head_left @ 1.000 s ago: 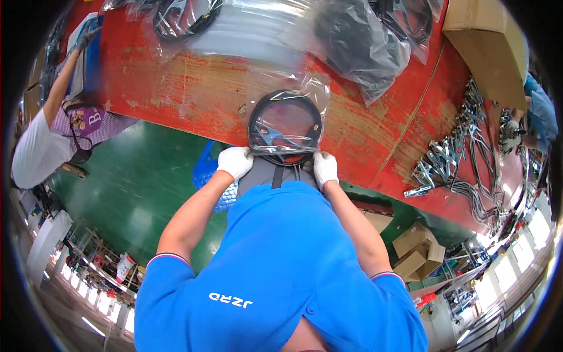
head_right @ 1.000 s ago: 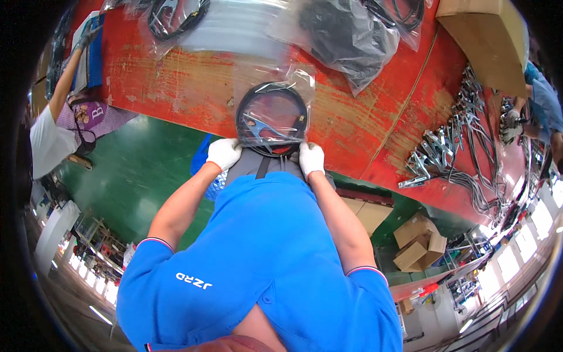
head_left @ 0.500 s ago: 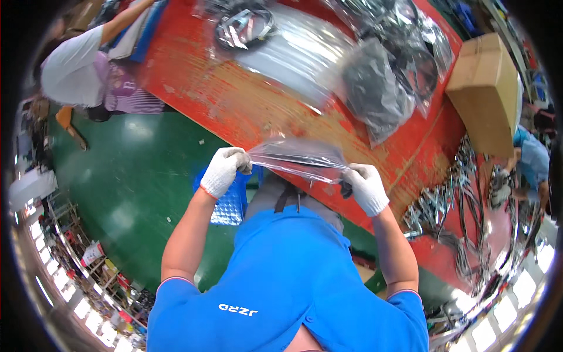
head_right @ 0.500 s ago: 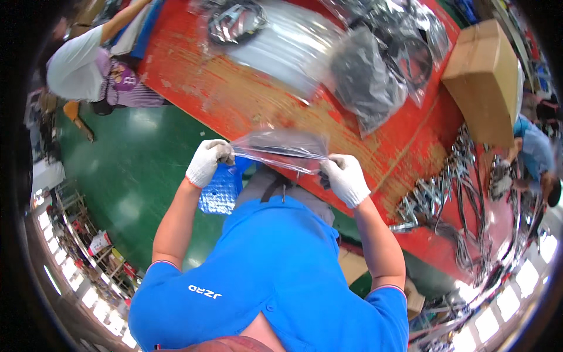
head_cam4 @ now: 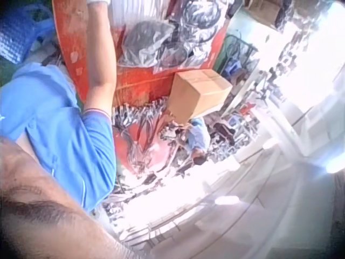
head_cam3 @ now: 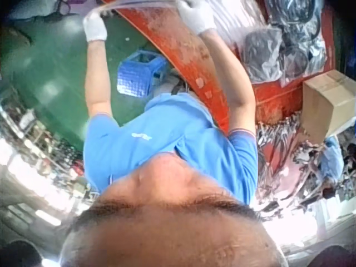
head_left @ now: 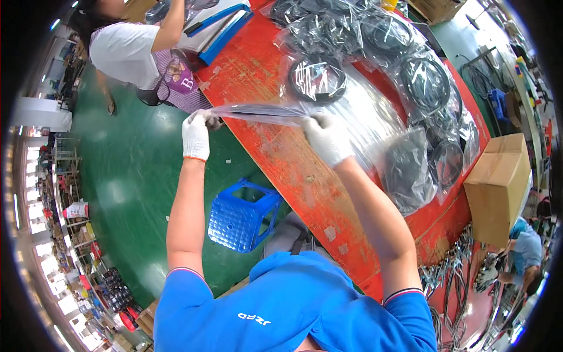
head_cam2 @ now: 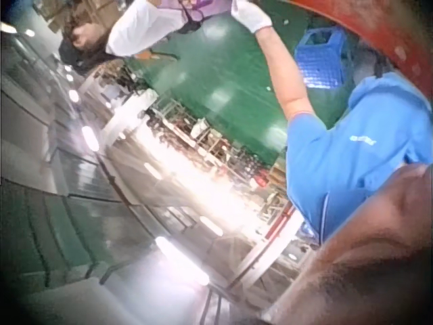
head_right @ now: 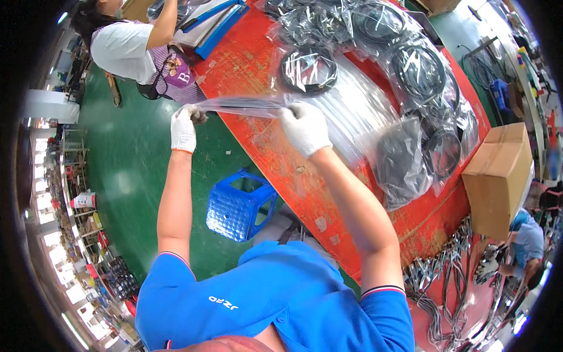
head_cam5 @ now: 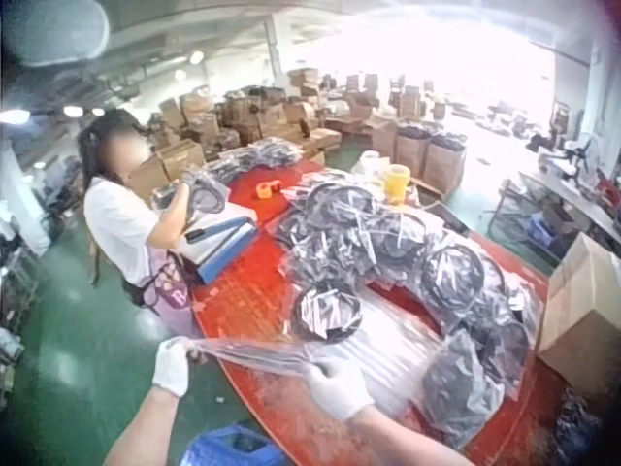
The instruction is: The person coils black cables with attached metal clips and places them into clear plastic bags. The person repeatedly picks up a cable, coils it, and inserts it into a bag on a red workbench.
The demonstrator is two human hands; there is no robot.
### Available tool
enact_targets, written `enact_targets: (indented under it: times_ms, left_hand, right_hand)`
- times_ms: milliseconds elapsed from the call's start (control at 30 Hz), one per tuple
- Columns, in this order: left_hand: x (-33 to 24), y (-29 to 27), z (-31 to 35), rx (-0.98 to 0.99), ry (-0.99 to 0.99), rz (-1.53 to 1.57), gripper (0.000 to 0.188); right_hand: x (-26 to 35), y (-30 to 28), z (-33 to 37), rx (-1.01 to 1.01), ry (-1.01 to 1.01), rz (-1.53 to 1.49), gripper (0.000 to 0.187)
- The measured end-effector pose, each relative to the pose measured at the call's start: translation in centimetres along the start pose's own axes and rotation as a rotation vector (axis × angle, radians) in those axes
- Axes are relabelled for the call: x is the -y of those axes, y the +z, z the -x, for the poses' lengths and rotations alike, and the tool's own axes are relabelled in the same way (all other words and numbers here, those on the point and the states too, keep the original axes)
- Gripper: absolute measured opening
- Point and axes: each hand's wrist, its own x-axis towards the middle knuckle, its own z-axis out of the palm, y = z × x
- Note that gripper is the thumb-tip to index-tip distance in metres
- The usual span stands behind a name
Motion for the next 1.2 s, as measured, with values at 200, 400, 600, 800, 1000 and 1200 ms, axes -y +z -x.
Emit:
enact_targets:
  times_ms: [200, 400, 600, 800, 1000, 1200]
  left_hand:
    - [17.6, -9.1, 0.9, 0.142, 0.271, -1.361, 0.029]
    - [19.1, 3.1, 11.7, 0.351, -0.218, -0.958, 0.039]
    - [20.6, 17.4, 15.5, 0.777, 0.103, -0.88, 0.029]
    - [20.9, 30.3, 17.4, 1.186, 0.228, -0.702, 0.036]
    - [19.6, 36.2, 26.5, 1.383, 0.338, -0.798, 0.039]
    - [21.6, 36.1, 44.3, 1.496, 0.41, -0.874, 0.028]
  right_hand:
    - [-6.9, 8.5, 1.7, 0.507, 0.038, 0.553, 0.043]
    - [-20.0, 1.8, 19.5, 0.441, 0.368, 0.412, 0.043]
    - [-29.9, -10.7, 41.8, -0.29, 0.842, 0.441, 0.048]
    - [-26.0, -11.8, 57.2, -1.238, 1.154, -0.428, 0.031]
    - [-28.2, -5.7, 67.6, -1.535, 1.157, -0.639, 0.024]
    - [-38.9, -11.8, 77.4, -1.632, 1.052, 0.17, 0.03]
